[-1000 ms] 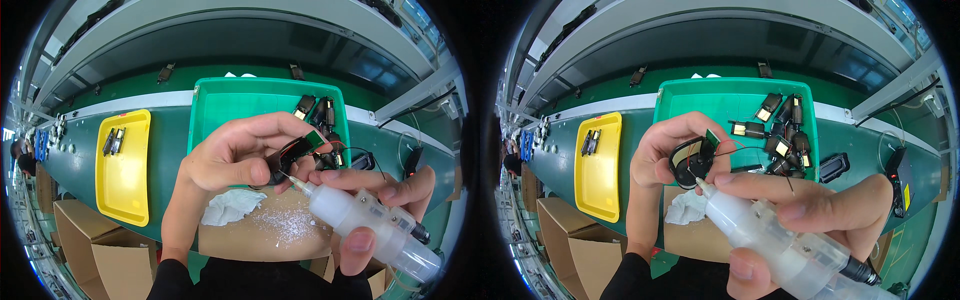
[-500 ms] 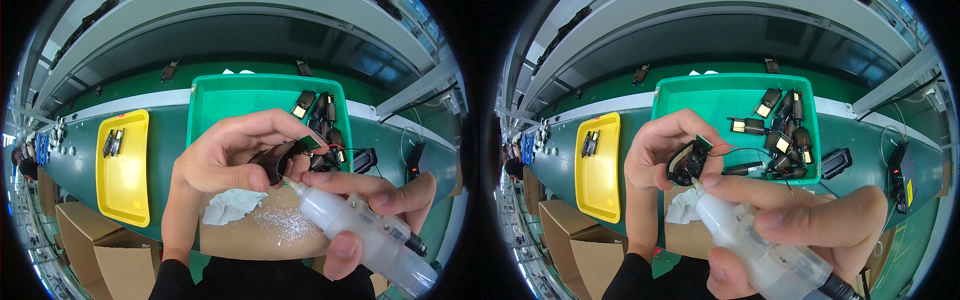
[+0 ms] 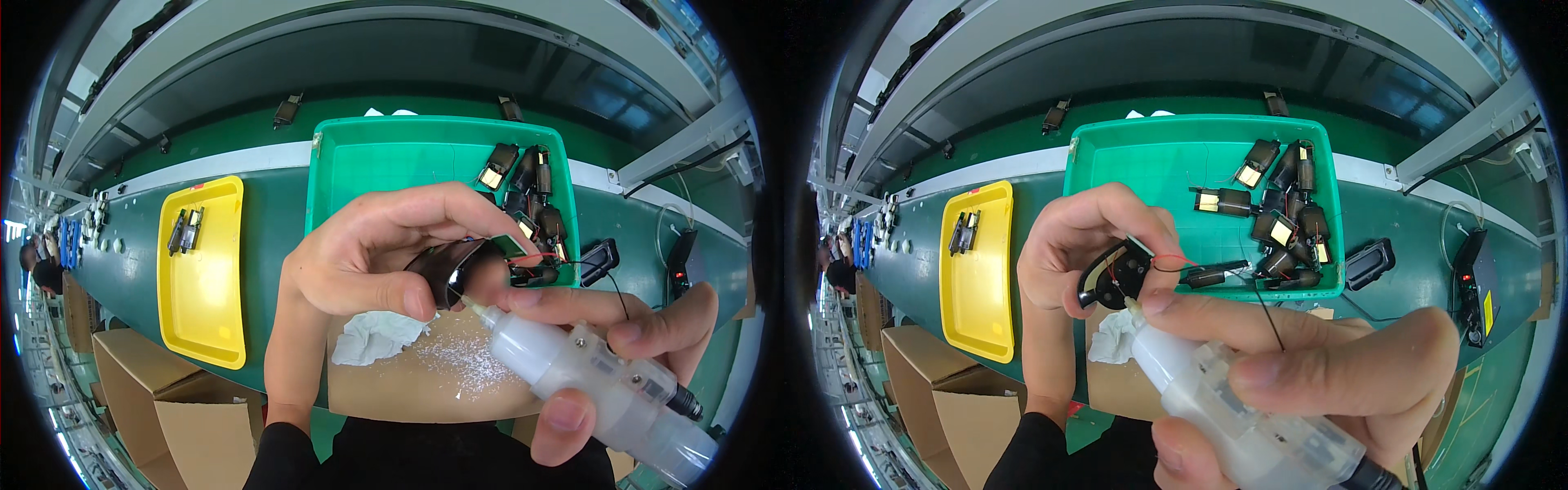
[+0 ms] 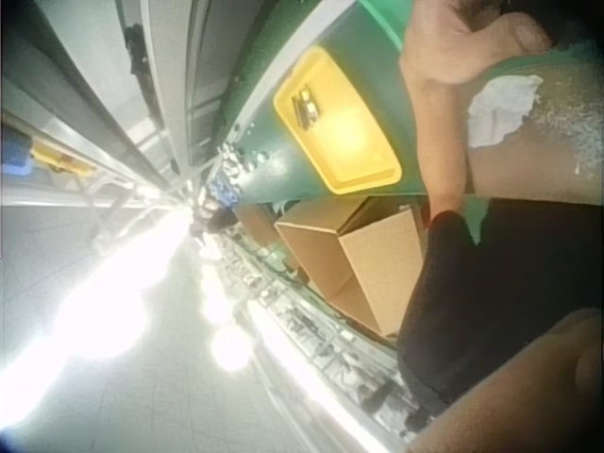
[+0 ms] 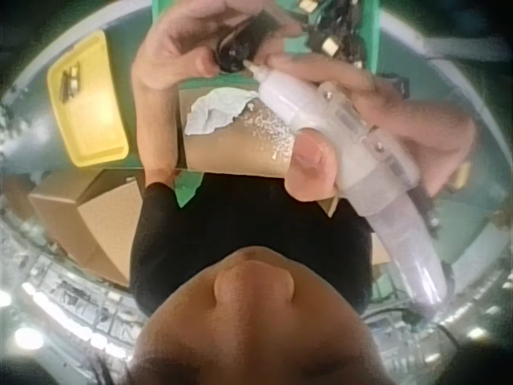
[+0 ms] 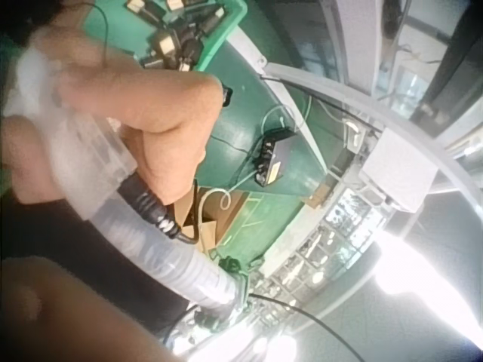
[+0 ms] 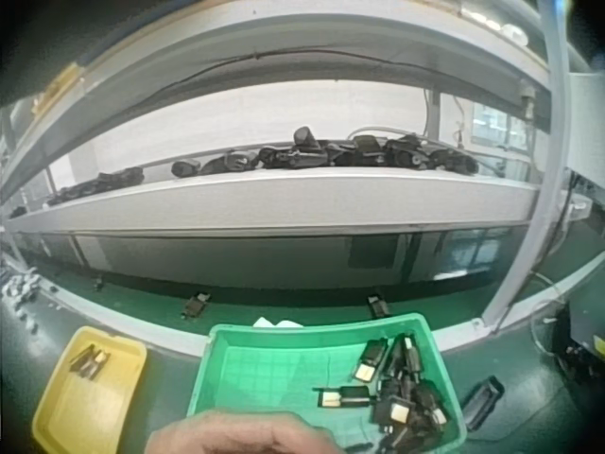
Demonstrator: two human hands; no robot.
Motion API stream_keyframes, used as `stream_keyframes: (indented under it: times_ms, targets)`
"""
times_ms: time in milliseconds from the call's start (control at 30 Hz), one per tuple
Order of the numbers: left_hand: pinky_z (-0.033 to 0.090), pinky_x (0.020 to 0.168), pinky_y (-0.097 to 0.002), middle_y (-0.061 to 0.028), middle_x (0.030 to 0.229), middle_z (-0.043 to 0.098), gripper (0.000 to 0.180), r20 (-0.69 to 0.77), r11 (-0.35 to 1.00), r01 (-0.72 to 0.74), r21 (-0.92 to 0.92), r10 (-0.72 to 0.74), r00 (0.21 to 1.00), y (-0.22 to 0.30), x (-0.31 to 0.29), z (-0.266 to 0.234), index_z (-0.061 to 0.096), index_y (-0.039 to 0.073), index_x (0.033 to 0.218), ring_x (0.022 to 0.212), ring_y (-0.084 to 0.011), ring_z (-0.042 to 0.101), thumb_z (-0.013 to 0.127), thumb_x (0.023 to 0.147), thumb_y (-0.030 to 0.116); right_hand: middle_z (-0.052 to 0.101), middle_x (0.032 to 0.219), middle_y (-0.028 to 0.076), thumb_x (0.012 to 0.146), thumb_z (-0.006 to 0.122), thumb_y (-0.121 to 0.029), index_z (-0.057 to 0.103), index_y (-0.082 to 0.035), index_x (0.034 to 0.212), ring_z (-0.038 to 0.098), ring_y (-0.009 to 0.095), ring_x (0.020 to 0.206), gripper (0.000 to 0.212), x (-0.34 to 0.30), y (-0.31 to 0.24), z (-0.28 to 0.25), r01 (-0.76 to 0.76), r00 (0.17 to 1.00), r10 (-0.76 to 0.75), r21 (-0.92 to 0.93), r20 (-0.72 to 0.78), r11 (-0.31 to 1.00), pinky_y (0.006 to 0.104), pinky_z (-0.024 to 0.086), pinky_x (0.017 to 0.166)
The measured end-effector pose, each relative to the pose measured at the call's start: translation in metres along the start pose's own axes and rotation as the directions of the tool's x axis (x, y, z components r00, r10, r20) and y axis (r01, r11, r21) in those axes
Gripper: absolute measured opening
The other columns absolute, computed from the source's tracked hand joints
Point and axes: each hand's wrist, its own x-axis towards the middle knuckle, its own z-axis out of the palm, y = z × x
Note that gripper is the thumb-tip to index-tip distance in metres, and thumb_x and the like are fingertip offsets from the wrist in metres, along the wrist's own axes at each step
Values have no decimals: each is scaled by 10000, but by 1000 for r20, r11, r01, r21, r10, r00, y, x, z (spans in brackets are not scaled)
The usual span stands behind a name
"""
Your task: The person uses a syringe to apply a clear liquid to small black electronic components with wires. They pick up each component from a green bin, apply the liquid to the wire connection, and place the component into a yellow tray. The process is repeated for multiple units throughout the clip.
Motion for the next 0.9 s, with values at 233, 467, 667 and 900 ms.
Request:
stream_keyframes:
  times_ms: [233, 467, 667, 900]
  targets:
    - [425, 662, -316, -210, 886, 586, 635, -1, 1000, -2, -3, 2, 1000, 2, 1, 1, 505, -117, 1029, 763, -231, 558, 747, 700, 369, 582, 903, 316, 767, 613, -149, 212, -5, 921, 647, 336, 797, 453, -1, -3, -1, -35, 999, 35, -78, 0, 996, 348, 545, 751]
    - [442, 687, -331, -234, 917, 584, 636, 25, 1000, 4, 4, -5, 1000, 4, -1, -1, 501, -142, 1025, 802, -250, 561, 748, 702, 347, 588, 877, 313, 769, 595, -160, 214, 4, 916, 651, 323, 762, 440, -3, 1, 4, 11, 997, -14, -28, -78, 1000, 327, 550, 720]
    - [462, 709, -350, -264, 960, 585, 618, 95, 998, -7, 64, 1, 995, 5, -1, -7, 508, -153, 1006, 828, -268, 570, 744, 706, 332, 588, 858, 314, 780, 599, -180, 216, 2, 928, 652, 326, 739, 449, -4, 3, 6, 25, 995, -26, -5, -92, 1000, 337, 554, 706]
    - [466, 712, -352, -264, 961, 590, 627, 155, 989, -56, 134, 35, 987, 6, -2, -13, 509, -153, 1002, 839, -270, 571, 745, 700, 343, 585, 847, 317, 795, 608, -202, 217, -2, 945, 651, 334, 724, 465, -3, 3, 8, 16, 997, -15, 11, -80, 1000, 354, 556, 700]
